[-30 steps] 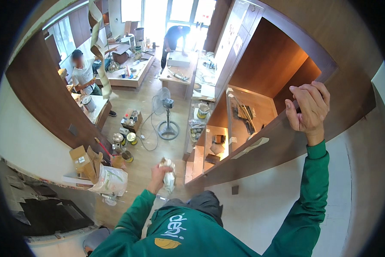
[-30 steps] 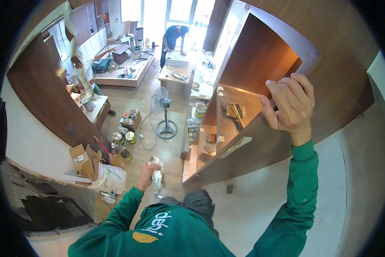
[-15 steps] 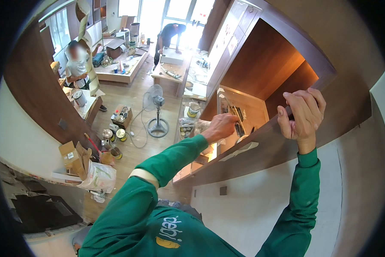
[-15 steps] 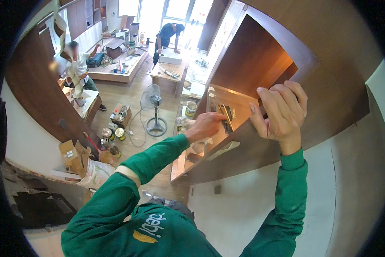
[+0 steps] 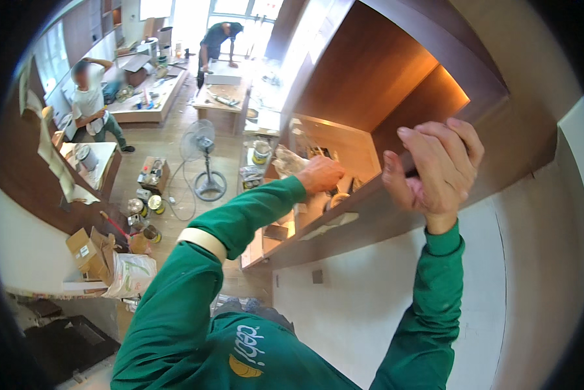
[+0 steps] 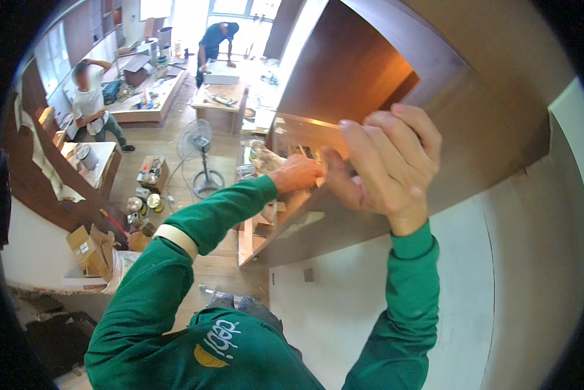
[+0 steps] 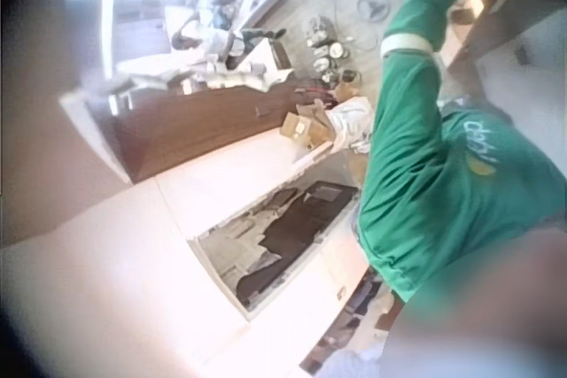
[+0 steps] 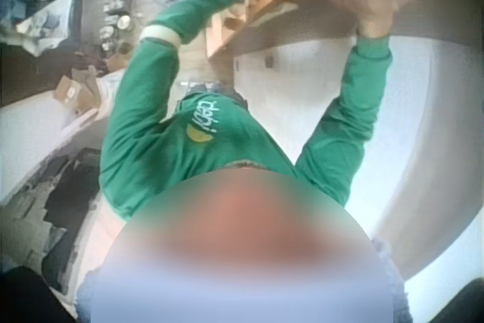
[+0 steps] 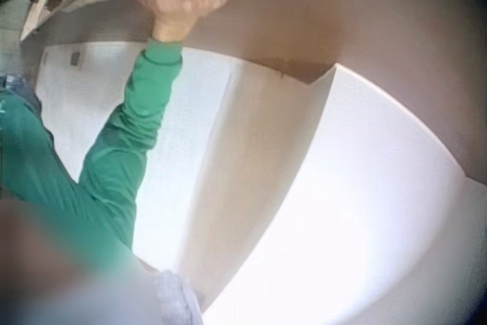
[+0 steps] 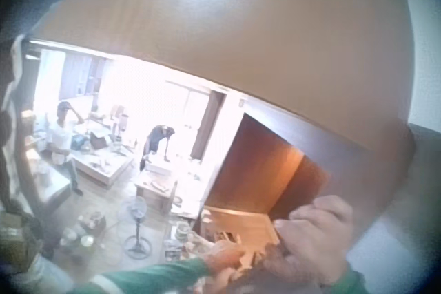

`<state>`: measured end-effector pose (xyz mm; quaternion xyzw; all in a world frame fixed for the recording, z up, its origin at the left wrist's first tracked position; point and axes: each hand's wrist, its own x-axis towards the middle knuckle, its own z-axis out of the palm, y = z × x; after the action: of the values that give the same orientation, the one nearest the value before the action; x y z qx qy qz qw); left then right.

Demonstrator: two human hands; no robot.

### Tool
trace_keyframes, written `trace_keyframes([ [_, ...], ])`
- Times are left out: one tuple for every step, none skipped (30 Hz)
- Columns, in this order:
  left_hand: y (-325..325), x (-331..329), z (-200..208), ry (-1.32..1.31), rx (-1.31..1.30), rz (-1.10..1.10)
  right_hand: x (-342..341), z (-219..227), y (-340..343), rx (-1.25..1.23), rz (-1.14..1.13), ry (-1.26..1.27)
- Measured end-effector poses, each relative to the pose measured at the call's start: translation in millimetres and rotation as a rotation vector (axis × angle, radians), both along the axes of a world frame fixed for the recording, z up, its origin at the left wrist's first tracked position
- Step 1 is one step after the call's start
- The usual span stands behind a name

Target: The person cleans a wooden cabinet edge with a cloth, then uses a small brush to apply a substance into a seam. They then apply masking tape along the seam to protect the adjacent surface.

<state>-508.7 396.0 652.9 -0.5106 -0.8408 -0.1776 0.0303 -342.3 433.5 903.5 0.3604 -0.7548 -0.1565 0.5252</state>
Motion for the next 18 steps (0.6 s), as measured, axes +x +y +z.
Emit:
trace_keyframes([
  [6.6, 5.5, 2.9, 0.011, 0.008, -0.028, 3.7, 0.8, 4.8, 0.010, -0.007, -0.002],
  [6.8, 8.6, 6.5, 0.026, 0.001, -0.051, 5.0, 0.4, 6.6, 0.007, -0.009, 0.002],
  [-1.4, 5.7, 7.6, 0.045, -0.013, -0.048, 0.8, -1.0, 3.6, -0.005, 0.015, 0.009],
  [12.7, -2.0, -17.6, 0.114, 0.152, -0.041, 1.4, -2.1, 5.2, -0.013, 0.001, 0.030],
  [15.0, -1.9, -15.3, 0.116, 0.131, -0.060, -0.9, -4.7, 3.9, -0.025, 0.007, 0.014],
  [11.2, 3.0, -3.6, 0.086, 0.058, -0.047, 1.1, -4.3, 6.6, -0.024, -0.004, -0.001],
  [6.6, 7.6, 8.2, 0.056, -0.015, -0.033, 1.2, -4.1, 8.9, -0.024, -0.014, -0.016],
  [6.0, 8.8, 8.0, 0.070, -0.002, -0.027, -2.5, -8.8, 7.9, -0.024, 0.002, 0.002],
  [6.1, 9.2, 6.4, 0.084, 0.011, -0.022, -1.2, -6.4, 9.0, -0.018, -0.001, 0.011],
  [6.2, 7.4, 6.9, 0.099, 0.023, -0.017, 1.2, -4.0, 11.1, -0.013, -0.004, 0.020],
  [6.7, 5.7, 3.9, 0.097, 0.015, -0.020, 1.3, -5.4, 11.1, -0.015, 0.000, 0.018],
  [11.1, 4.6, 2.7, 0.095, 0.007, -0.023, -0.2, -6.1, 10.6, -0.018, 0.011, 0.022],
  [11.6, 2.4, 0.2, 0.093, 0.000, -0.028, -2.0, -6.4, 9.8, -0.020, 0.022, 0.026],
  [10.5, 2.7, -1.2, 0.109, 0.020, -0.023, -1.4, -6.4, 10.5, -0.018, 0.024, 0.028],
  [10.4, 3.0, -1.8, 0.093, 0.027, -0.022, -0.8, -6.6, 9.9, -0.020, 0.023, 0.024],
  [10.5, 3.0, -2.1, 0.077, 0.034, -0.021, -0.4, -6.7, 8.6, -0.022, 0.022, 0.021],
  [6.9, 2.6, -3.1, 0.059, 0.037, -0.012, -1.5, -7.4, 6.2, -0.027, 0.030, 0.015],
  [5.1, 2.9, -3.4, 0.085, 0.052, -0.027, -1.2, -5.8, 4.0, -0.025, 0.028, 0.016],
])
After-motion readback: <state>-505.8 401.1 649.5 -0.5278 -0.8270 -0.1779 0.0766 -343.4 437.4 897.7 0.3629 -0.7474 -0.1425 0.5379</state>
